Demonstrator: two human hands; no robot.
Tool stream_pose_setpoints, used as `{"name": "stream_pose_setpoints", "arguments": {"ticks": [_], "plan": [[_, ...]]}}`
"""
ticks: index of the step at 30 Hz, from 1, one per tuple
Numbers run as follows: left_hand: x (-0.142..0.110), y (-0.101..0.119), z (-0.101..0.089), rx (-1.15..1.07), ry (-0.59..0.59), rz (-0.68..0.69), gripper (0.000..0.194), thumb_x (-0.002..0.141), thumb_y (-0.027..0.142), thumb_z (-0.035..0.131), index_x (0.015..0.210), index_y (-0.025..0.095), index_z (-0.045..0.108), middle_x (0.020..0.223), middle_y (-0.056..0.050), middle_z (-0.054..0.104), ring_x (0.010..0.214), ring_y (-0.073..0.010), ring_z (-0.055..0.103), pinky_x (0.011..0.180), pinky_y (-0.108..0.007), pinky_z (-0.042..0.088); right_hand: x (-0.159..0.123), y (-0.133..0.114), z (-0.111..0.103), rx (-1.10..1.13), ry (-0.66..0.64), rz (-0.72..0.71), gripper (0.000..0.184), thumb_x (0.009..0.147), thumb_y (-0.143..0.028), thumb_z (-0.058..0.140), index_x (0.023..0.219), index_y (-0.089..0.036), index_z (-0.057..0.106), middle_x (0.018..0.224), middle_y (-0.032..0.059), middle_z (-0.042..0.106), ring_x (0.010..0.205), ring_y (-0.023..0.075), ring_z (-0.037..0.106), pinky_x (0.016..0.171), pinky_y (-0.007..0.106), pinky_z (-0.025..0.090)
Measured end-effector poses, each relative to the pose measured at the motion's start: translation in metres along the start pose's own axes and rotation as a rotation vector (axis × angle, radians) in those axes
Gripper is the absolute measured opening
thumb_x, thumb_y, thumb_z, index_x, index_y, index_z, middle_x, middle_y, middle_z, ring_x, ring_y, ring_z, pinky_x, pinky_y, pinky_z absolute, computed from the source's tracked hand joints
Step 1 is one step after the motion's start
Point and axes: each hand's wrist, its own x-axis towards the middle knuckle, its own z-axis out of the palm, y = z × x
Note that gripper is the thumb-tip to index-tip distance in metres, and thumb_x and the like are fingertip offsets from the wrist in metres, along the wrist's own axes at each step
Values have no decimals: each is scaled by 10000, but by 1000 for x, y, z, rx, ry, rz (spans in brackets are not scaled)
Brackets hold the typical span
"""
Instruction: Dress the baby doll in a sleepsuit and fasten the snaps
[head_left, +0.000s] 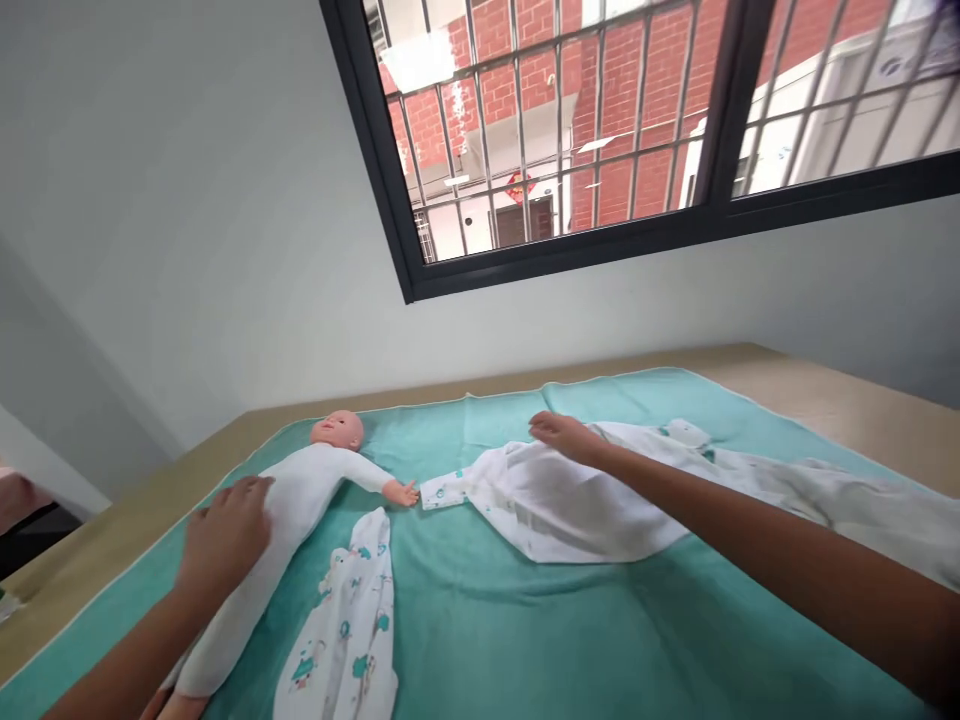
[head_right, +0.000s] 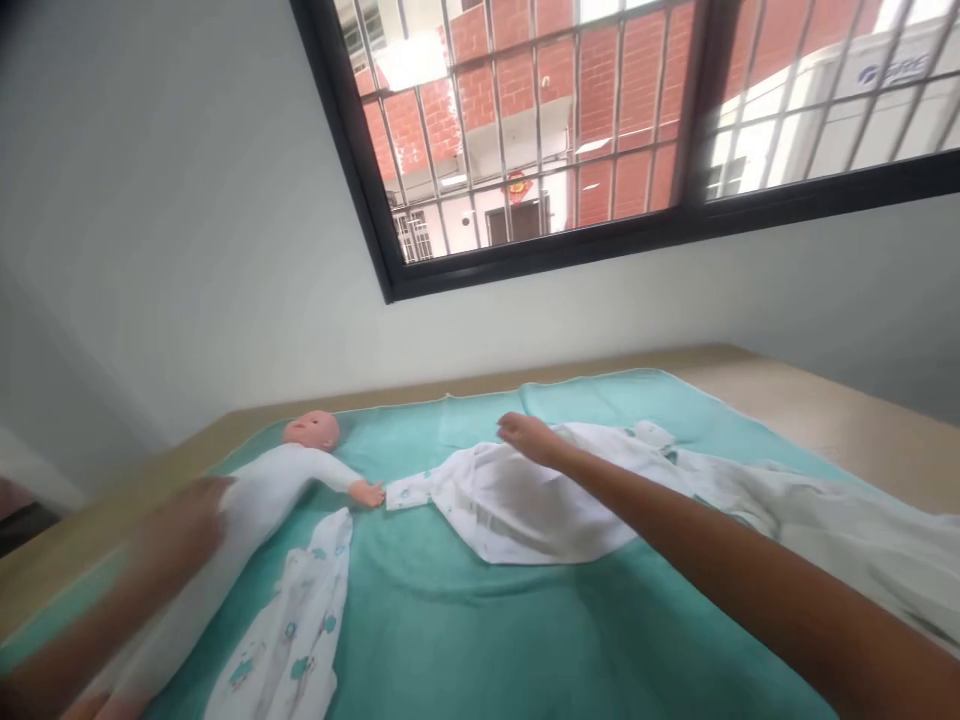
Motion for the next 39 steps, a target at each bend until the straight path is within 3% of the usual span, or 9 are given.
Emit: {"name": "stream_pose_setpoints", "arguments": {"ticks": [4,8,11,16,24,29,33,36,39], "plan": [[-36,130,-1,-140,-104,217,384,913,408,373,1191,215,554,1182,-90,648,1103,-290,584,896,-385,421,-70,63,-83,-388,363,114,330,864,-375,535,1095,-154,615,1091,111,660,1000,247,595,868,328,422],[-54,242,20,-319,-357,197,680,821,674,377,1214,137,518,1128,-184,668,1081,-353,604,842,-397,431,-127,98,-102,-549,478,124,356,883,-330,503,1150,-111,588,1167,146,619,1084,258,549,937,328,376],[-51,285,43,-371,-398,145,766,808,667,413,1247,42,467,1215,-265,605,1133,-385,575,874,-418,422,-144,104,-105,-546,561,202,399,879,-348,515,1199,-114,560,1189,150,609,1120,275,521,953,344,353],[-57,315,57,-425,-255,101,546,852,421,470,1263,62,448,1236,-210,605,1107,-302,605,865,-342,446,-144,109,-118,-340,557,229,333,789,-234,590,1112,-149,593,1086,144,649,1047,278,564,901,361,363],[-109,392,4,-583,185,499,304,848,226,360,1056,198,580,1090,-73,641,1025,-220,593,897,-321,441,-133,89,-116,-1,572,-13,199,856,-223,466,964,-190,629,1008,40,681,959,158,604,846,244,428],[-151,422,1,-604,-70,789,254,821,241,423,976,235,625,923,-20,674,839,-192,609,784,-307,462,-134,61,-85,442,182,-256,217,810,-354,557,755,-175,666,727,7,671,713,154,614,662,244,460],[-142,407,29,-690,-3,483,347,873,386,373,1019,180,611,1035,-80,661,956,-226,598,864,-344,467,-134,79,-82,368,228,-88,413,897,-467,403,764,-170,657,650,20,638,568,140,569,577,257,439],[-115,387,52,-494,120,239,527,854,469,388,1210,109,534,1284,-174,539,1195,-319,478,970,-445,405,-133,102,-98,182,503,39,313,904,-339,375,926,-166,635,896,79,662,817,191,595,750,309,453],[-91,371,68,-302,35,185,549,827,510,420,1177,110,558,1290,-197,533,1229,-362,445,947,-472,398,-132,116,-109,-37,656,115,339,795,-153,469,1108,-143,601,1167,136,601,1100,246,505,955,356,371]]}}
